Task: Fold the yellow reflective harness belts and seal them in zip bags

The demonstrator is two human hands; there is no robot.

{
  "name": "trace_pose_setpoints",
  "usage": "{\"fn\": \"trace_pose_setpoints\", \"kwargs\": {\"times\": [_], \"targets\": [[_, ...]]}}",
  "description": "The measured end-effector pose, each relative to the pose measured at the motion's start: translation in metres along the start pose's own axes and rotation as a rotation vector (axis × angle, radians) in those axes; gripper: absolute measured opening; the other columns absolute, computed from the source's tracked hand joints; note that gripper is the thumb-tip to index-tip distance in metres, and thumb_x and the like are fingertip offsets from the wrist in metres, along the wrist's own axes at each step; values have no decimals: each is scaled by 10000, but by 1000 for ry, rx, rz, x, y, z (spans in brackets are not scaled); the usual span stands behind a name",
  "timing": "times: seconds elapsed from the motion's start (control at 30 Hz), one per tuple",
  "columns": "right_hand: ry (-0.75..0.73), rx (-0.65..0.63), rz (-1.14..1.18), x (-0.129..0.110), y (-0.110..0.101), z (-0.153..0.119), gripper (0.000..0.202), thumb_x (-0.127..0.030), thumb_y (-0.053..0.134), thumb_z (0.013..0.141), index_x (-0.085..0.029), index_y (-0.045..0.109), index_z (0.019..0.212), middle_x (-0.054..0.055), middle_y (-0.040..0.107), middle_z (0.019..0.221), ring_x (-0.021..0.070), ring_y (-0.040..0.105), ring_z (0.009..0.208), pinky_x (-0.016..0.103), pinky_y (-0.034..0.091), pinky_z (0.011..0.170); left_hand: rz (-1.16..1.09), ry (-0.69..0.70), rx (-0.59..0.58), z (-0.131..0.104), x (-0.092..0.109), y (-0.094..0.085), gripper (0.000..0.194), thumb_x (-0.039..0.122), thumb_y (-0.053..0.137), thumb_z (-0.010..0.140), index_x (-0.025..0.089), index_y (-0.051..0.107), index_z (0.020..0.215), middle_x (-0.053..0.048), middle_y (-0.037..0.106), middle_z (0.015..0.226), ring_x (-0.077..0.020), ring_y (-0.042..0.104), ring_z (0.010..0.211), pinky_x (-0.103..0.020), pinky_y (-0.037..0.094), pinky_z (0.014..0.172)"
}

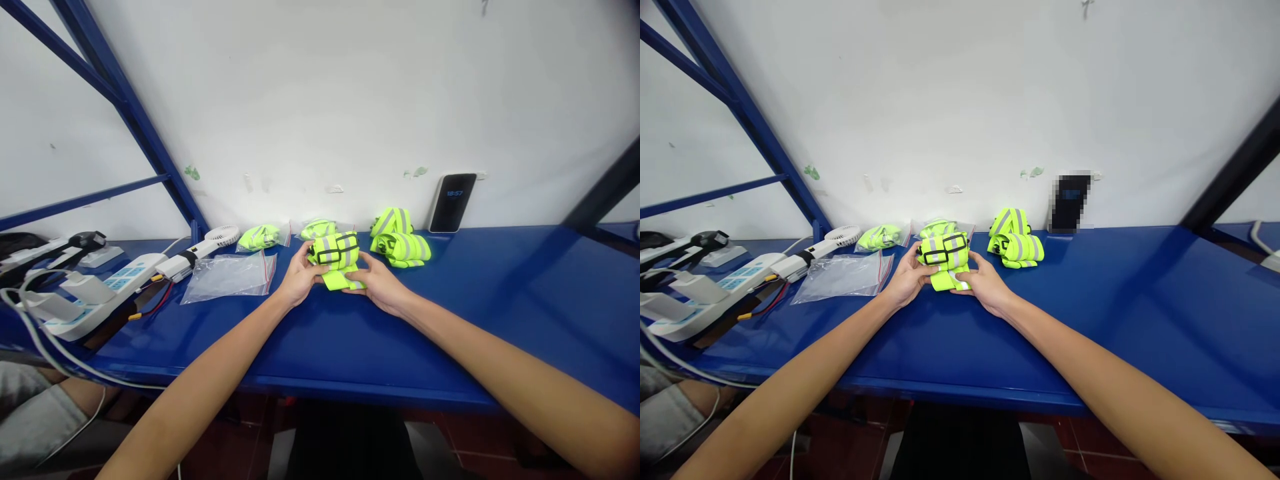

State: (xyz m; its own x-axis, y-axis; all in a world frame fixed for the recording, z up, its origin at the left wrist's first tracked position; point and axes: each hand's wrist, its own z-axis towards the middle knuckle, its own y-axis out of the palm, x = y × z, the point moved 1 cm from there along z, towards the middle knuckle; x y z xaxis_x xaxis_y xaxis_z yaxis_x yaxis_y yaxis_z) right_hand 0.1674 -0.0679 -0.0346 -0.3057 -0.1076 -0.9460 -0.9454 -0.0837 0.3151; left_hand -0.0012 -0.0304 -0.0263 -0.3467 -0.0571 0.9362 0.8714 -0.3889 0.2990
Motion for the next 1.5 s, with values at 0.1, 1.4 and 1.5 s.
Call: {"fn": "trace_pose_setpoints", "kwargs": {"times": [0.1,1.4,1.5], "targets": [[-82,24,-91,0,1,0,785,-196,705,734,-296,277,1385,4,713,823,235,727,742,434,616,698,19,28,33,1,-2,0,608,170,822,578,216,489,1084,-12,662,936,-215,678,861,-321,583,681],[-965,-5,-1064,-13,-14,-3,142,-350,580,911,-215,600,950,117,481,1225,282,493,1190,456,406,1013,59,-198,-118,0,-4,-4,578,93,562,563,220,512,1125,-16,606,927,-140,640,637,-238,550,446],[-995,8,-1053,-13,-12,-3,142,-344,569,915,-219,524,965,107,510,1116,271,514,1124,438,434,954,82,-190,-142,-4,-1,0,736,86,534,566,294,461,1268,-26,591,1108,-154,658,722,-296,593,539]]}}
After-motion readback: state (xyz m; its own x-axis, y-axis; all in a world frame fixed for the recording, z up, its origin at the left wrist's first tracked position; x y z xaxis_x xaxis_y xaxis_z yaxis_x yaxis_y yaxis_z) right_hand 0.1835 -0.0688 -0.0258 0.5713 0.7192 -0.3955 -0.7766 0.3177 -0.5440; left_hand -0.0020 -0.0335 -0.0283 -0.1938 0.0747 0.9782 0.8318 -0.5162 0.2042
